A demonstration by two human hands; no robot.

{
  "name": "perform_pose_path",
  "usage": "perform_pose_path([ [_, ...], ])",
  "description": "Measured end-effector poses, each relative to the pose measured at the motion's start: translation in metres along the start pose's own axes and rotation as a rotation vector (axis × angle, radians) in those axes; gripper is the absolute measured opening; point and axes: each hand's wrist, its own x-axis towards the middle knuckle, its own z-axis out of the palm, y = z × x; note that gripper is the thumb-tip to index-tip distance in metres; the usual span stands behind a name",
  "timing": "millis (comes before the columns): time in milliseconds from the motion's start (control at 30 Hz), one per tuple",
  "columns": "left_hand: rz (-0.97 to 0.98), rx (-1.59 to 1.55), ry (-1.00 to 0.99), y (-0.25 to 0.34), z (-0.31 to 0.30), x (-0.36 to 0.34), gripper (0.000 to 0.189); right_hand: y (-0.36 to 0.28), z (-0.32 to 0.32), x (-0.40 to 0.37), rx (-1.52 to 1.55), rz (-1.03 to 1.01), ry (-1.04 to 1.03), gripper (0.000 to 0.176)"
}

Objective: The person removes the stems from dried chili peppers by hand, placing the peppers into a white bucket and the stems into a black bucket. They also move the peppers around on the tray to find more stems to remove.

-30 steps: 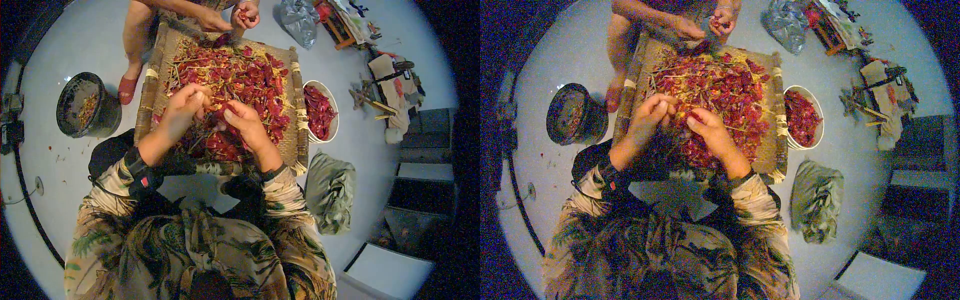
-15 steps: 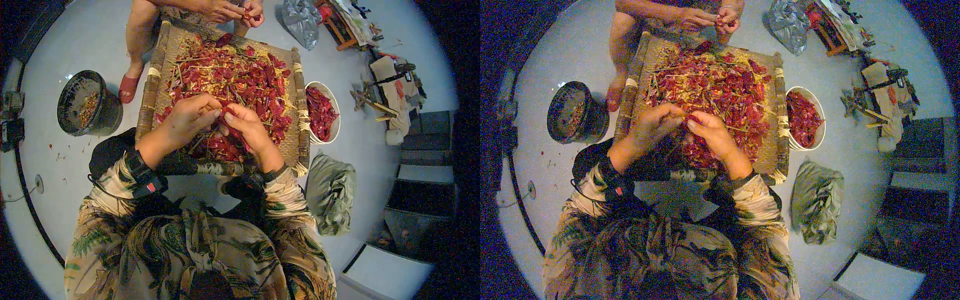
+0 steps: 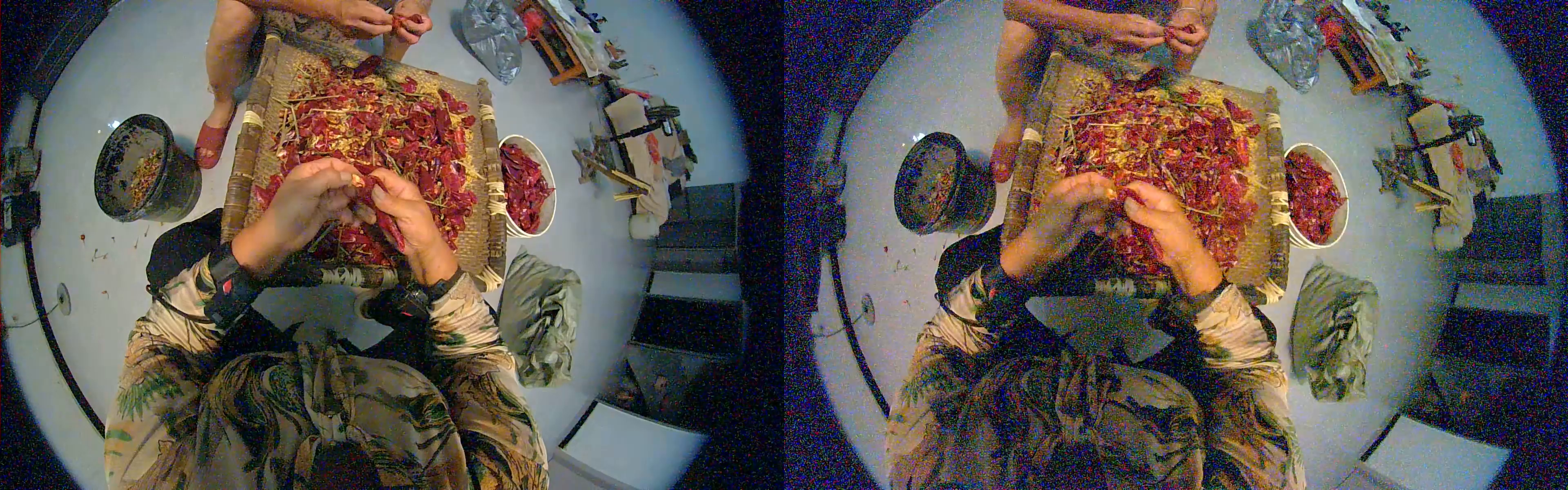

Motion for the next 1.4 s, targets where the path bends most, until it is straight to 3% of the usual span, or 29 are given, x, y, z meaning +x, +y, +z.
perform_pose_path([
  [67, 0.034, 0.021, -0.007, -0.004, -0.009, 0.002, 0.007, 0.004, 0.005, 0.002, -0.002, -0.03, 0.058, 0.025],
  [167, 0.049, 0.132, 0.13, 0.007, 0.002, -0.006, 0.009, 0.001, 0.003, 0.001, -0.01, 0.041, -0.022, 0.025],
  [367, 0.129, 0.473, 0.191, 0.016, -0.007, -0.024, 0.008, 0.006, 0.01, 0.005, -0.226, 0.085, -0.017, 0.021],
  [467, 0.101, 0.476, 0.208, 0.017, -0.016, -0.034, 0.006, 0.025, 0.005, 0.008, -0.354, -0.003, -0.004, 0.026],
  [567, 0.359, 0.447, 0.392, 0.059, -0.034, -0.05, 0.011, 0.014, -0.022, 0.006, -0.258, -0.02, 0.145, 0.025],
  [667, 0.365, 0.466, 0.405, 0.089, -0.077, -0.065, 0.01, 0.005, -0.024, 0.007, -0.145, -0.047, 0.262, 0.026],
  [767, 0.47, 0.899, 0.703, 0.121, -0.12, -0.087, 0.012, 0.013, -0.027, 0.011, -0.235, -0.035, 0.172, 0.024],
  [833, 0.587, 1.05, 0.888, 0.132, -0.176, -0.098, 0.021, 0.015, -0.024, 0.013, -0.306, -0.028, 0.185, 0.024],
  [933, 0.676, 1.669, 0.996, 0.135, -0.293, -0.118, 0.035, 0.022, -0.022, 0.013, -0.308, 0.015, 0.209, 0.024],
  [967, 0.329, 1.787, 1.121, 0.138, -0.32, -0.122, 0.043, 0.024, -0.023, 0.014, -0.291, 0.032, 0.219, 0.024],
  [1100, 0.549, 1.915, 0.994, 0.118, -0.265, -0.118, 0.031, 0.031, -0.032, 0.016, -0.273, 0.06, 0.221, 0.024],
  [1200, 0.504, 1.828, 0.841, 0.11, -0.181, -0.095, 0.023, 0.035, -0.035, 0.018, -0.288, 0.068, 0.222, 0.024],
  [1267, 0.335, 1.77, 0.685, 0.1, -0.141, -0.075, 0.018, 0.035, -0.034, 0.017, -0.297, 0.077, 0.236, 0.024],
  [1400, 0.387, 1.857, 0.042, 0.062, -0.091, -0.044, 0.017, 0.027, -0.027, 0.015, -0.316, 0.074, 0.184, 0.024],
])
